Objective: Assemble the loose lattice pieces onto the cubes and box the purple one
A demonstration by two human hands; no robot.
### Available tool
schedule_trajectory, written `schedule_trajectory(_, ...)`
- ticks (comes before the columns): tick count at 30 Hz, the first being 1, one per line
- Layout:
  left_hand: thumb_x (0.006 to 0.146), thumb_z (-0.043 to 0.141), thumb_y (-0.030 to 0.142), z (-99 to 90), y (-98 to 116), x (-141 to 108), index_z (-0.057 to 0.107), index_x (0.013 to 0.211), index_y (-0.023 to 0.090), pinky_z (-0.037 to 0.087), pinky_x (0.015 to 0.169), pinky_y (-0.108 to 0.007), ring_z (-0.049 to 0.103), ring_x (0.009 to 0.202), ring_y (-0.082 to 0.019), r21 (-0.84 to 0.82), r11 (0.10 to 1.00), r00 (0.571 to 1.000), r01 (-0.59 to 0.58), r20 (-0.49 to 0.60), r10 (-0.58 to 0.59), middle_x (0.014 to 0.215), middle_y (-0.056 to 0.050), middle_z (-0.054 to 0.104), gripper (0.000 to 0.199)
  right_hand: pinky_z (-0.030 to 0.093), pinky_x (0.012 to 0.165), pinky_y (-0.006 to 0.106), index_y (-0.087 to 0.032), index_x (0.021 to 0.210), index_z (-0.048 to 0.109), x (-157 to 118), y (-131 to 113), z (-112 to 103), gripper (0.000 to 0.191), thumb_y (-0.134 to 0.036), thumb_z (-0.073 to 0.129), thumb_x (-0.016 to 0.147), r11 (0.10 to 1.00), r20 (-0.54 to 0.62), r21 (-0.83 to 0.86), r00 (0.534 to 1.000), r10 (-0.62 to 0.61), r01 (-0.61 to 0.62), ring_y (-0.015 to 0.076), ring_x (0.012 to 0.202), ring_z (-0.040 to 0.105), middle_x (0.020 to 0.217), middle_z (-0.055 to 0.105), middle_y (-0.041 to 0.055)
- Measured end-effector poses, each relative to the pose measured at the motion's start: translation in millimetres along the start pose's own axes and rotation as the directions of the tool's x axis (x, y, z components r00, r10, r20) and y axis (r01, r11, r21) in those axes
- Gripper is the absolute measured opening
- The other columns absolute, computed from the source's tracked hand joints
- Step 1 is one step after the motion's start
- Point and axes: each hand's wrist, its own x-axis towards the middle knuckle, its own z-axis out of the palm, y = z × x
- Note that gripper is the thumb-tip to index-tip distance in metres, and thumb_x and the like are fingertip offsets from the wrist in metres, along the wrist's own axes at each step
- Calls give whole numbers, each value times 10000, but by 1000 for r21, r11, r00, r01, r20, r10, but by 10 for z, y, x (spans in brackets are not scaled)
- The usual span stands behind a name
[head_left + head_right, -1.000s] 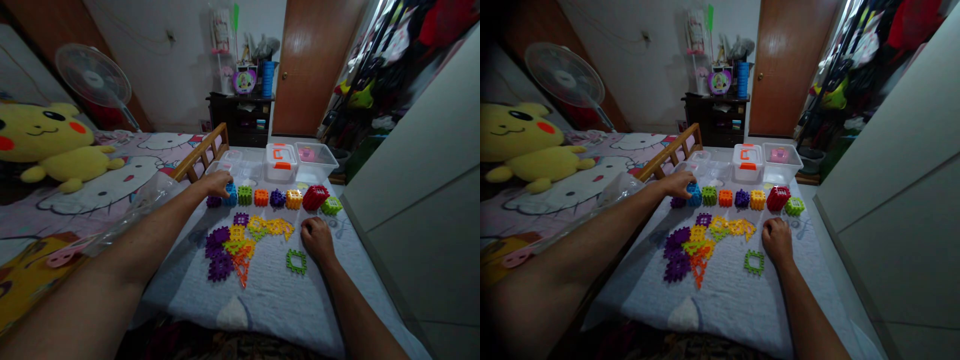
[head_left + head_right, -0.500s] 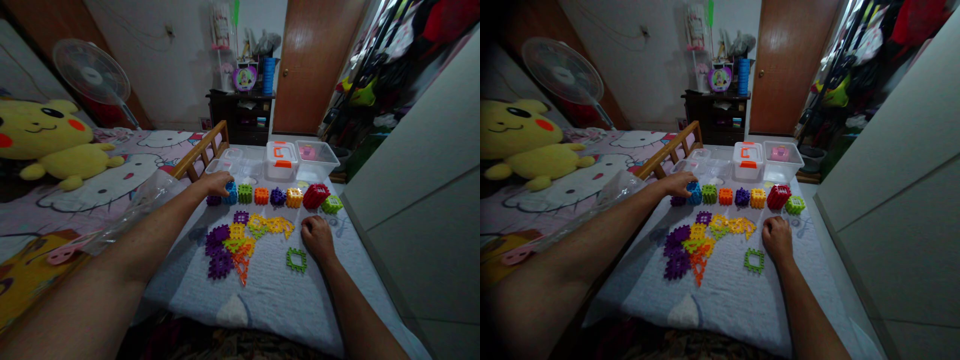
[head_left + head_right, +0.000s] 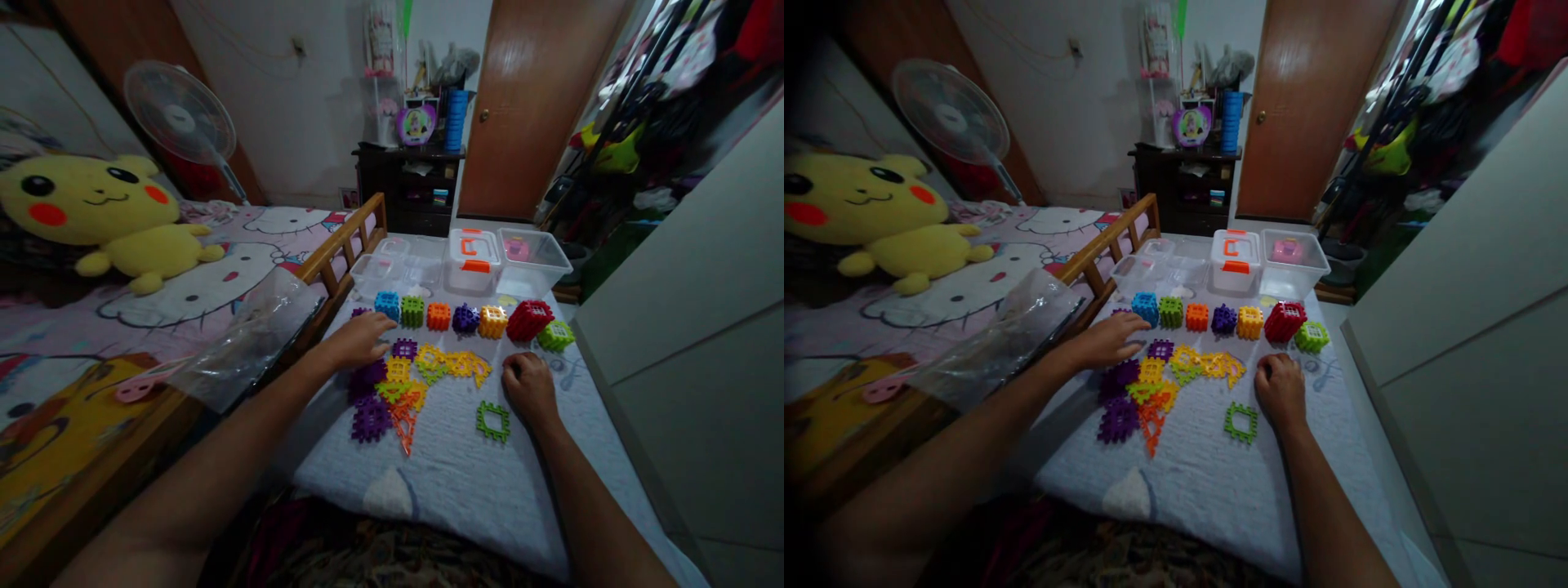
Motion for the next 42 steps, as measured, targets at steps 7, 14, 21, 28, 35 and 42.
schedule_trajectory(7, 925, 550, 349, 437, 432, -188, 628, 1180, 197, 466, 997, -428, 611, 1130, -282, -25, 997, 993, 79, 94, -77, 1178, -120, 662, 307, 409, 827, 370, -185, 811, 672, 2, -17, -12, 172, -230, 506, 828, 1000, -5, -9, 1000, 2, -2, 236, 838, 563, 895, 667, 97)
schedule_trajectory(14, 832, 611, 175, 571, 605, -136, 606, 1207, 195, 461, 1050, -376, 583, 1182, -240, -210, 978, 1000, -10, 16, 14, 1259, -105, 625, 376, 403, 825, 368, -182, 807, 676, 11, -41, -27, 174, -215, 507, 831, 1000, 4, -7, 1000, 12, -12, 236, 843, 557, 895, 663, 97)
schedule_trajectory(21, 867, 579, 154, 590, 837, 32, 577, 1260, 204, 426, 1112, -364, 529, 1284, -212, -325, 943, 995, -78, -84, 53, 1371, -104, 559, 396, 400, 829, 370, -183, 810, 679, 4, -58, -32, 178, -211, 505, 831, 1000, 0, -1, 1000, 24, -24, 238, 858, 551, 895, 653, 99)
schedule_trajectory(28, 847, 680, 314, 630, 1223, 209, 606, 1179, 168, 433, 1067, -479, 535, 1226, -323, -99, 995, 999, -31, 31, 35, 1264, -160, 592, 369, 404, 832, 361, -180, 809, 677, 4, -71, -40, 177, -205, 504, 834, 999, 0, 21, 1000, 27, -27, 232, 859, 552, 892, 653, 94)
schedule_trajectory(35, 860, 647, 276, 773, 1442, 185, 604, 1183, 189, 431, 1075, -456, 522, 1241, -298, -147, 956, 967, -255, -37, 253, 1279, -130, 606, 338, 402, 830, 362, -186, 803, 672, -1, -83, -42, 167, -196, 506, 824, 999, -7, 22, 999, 38, -37, 235, 860, 546, 886, 651, 95)
schedule_trajectory(42, 882, 613, 216, 705, 1320, -145, 568, 1295, 228, 383, 1140, -493, 446, 1376, -283, -196, 948, 966, -251, -118, 231, 1443, -122, 526, 415, 395, 833, 366, -190, 810, 671, -10, -112, -60, 177, -204, 494, 823, 998, -19, 46, 999, 47, -46, 232, 852, 537, 891, 653, 93)
